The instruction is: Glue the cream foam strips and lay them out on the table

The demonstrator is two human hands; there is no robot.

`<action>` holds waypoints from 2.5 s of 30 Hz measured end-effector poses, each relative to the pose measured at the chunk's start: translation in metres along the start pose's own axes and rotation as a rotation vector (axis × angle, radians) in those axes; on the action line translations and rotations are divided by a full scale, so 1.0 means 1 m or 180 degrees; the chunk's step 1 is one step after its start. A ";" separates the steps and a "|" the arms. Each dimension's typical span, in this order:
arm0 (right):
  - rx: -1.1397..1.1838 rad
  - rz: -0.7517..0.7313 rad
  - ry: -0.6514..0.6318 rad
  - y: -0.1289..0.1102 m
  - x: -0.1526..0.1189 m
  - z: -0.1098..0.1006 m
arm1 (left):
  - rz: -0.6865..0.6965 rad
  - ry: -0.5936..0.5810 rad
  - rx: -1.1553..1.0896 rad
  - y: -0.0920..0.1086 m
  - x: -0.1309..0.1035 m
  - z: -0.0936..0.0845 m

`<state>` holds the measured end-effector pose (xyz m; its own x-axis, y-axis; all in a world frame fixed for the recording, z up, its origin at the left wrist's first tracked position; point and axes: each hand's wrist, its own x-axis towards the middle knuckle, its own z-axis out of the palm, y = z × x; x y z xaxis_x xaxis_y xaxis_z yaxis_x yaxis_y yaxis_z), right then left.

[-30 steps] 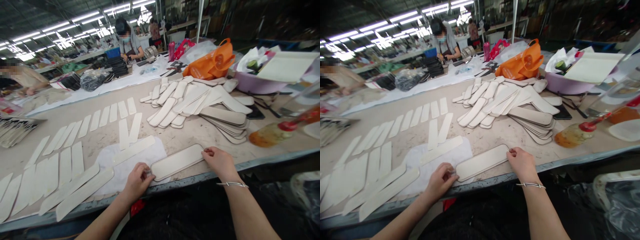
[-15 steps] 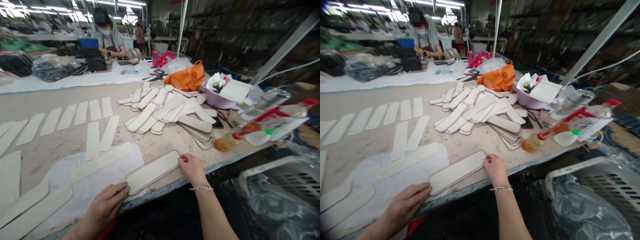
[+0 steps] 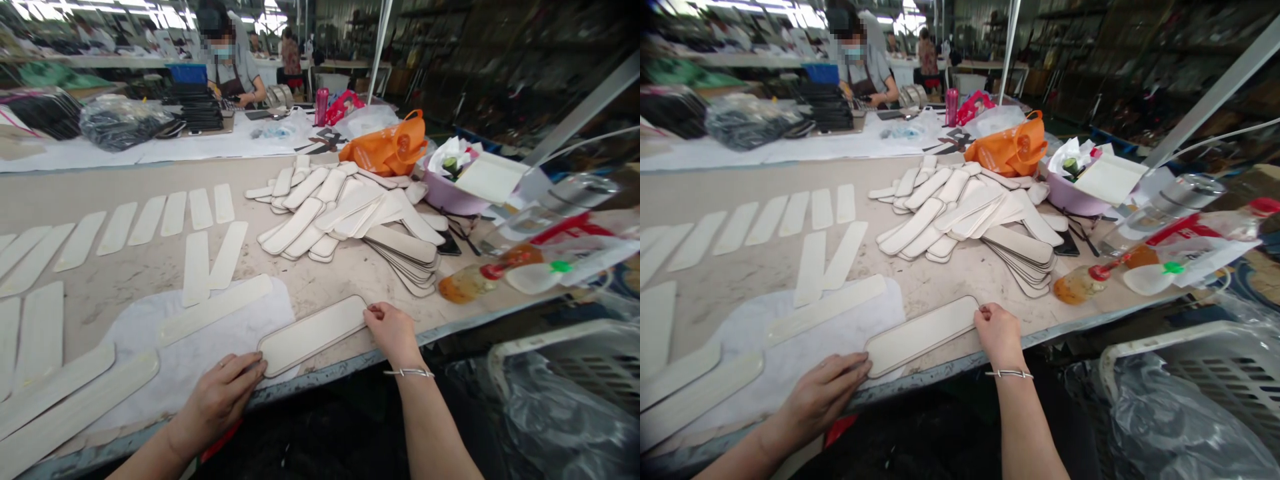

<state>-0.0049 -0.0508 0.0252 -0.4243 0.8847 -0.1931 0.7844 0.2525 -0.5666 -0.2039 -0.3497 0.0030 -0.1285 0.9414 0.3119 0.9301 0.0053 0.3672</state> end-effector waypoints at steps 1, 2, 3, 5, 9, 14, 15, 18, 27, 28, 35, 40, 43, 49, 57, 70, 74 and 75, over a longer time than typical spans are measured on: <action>-0.0012 0.0005 -0.0010 0.000 0.000 -0.001 | 0.0014 0.0005 0.0000 0.000 0.000 0.000; -0.0031 0.0008 -0.0018 -0.001 0.000 -0.001 | 0.0019 0.0007 0.0001 0.001 0.001 -0.001; -0.0061 0.0009 -0.0020 -0.001 0.000 -0.002 | 0.0024 0.0004 0.0002 0.001 0.001 -0.001; -0.0122 -0.0009 -0.0017 -0.001 0.000 -0.002 | 0.0023 -0.0008 0.0005 0.002 0.002 -0.002; -0.0179 -0.0049 -0.0012 0.000 0.001 0.000 | 0.0044 -0.0057 0.0000 0.005 0.003 -0.005; -0.0173 -0.0115 0.0087 0.002 0.002 0.001 | 0.0070 0.0030 0.0015 0.008 0.005 -0.004; -0.0167 -0.0130 0.0115 0.002 0.001 0.001 | 0.0080 0.0050 0.0021 0.008 0.005 -0.004; -0.0163 -0.0133 0.0129 0.001 0.000 0.001 | 0.0126 0.0050 0.0029 0.008 0.005 -0.003; -0.0092 -0.0109 0.0126 0.000 0.000 0.002 | 0.0127 0.0021 -0.0037 0.001 0.000 0.002; -0.0087 -0.0106 0.0131 0.000 0.001 0.003 | 0.0133 0.0013 -0.0042 0.001 0.000 0.003; -0.0057 -0.0146 0.0126 0.002 0.001 0.003 | 0.0150 0.0068 0.0008 0.002 0.001 0.003; -0.0255 -0.0367 0.0204 0.000 -0.005 0.002 | 0.0228 0.0082 0.0069 0.004 0.003 0.001; -0.0695 -0.0688 0.0337 -0.003 -0.011 0.001 | 0.0313 0.0090 0.0162 0.004 0.006 -0.001; -0.1242 -0.0608 0.0706 -0.004 -0.012 -0.006 | 0.0603 0.0107 0.0294 0.004 0.011 -0.002; -0.0180 -0.2874 0.0105 -0.040 -0.064 0.028 | 0.0705 0.0081 0.0465 0.000 0.007 -0.001; -0.0958 -0.2090 -0.0574 -0.011 -0.031 0.028 | 0.0424 0.0136 0.0199 0.009 0.013 -0.001; -0.1225 -0.1818 -0.0299 -0.002 -0.018 0.025 | 0.0135 0.0195 -0.0065 0.014 0.016 -0.004; -0.1244 -0.1807 -0.0258 -0.002 -0.018 0.027 | 0.0038 0.0206 -0.0175 0.013 0.015 -0.005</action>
<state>-0.0109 -0.0775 0.0084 -0.8377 0.5457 -0.0199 0.5300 0.8037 -0.2705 -0.1953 -0.3368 0.0169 -0.1411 0.9175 0.3719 0.9116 -0.0261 0.4102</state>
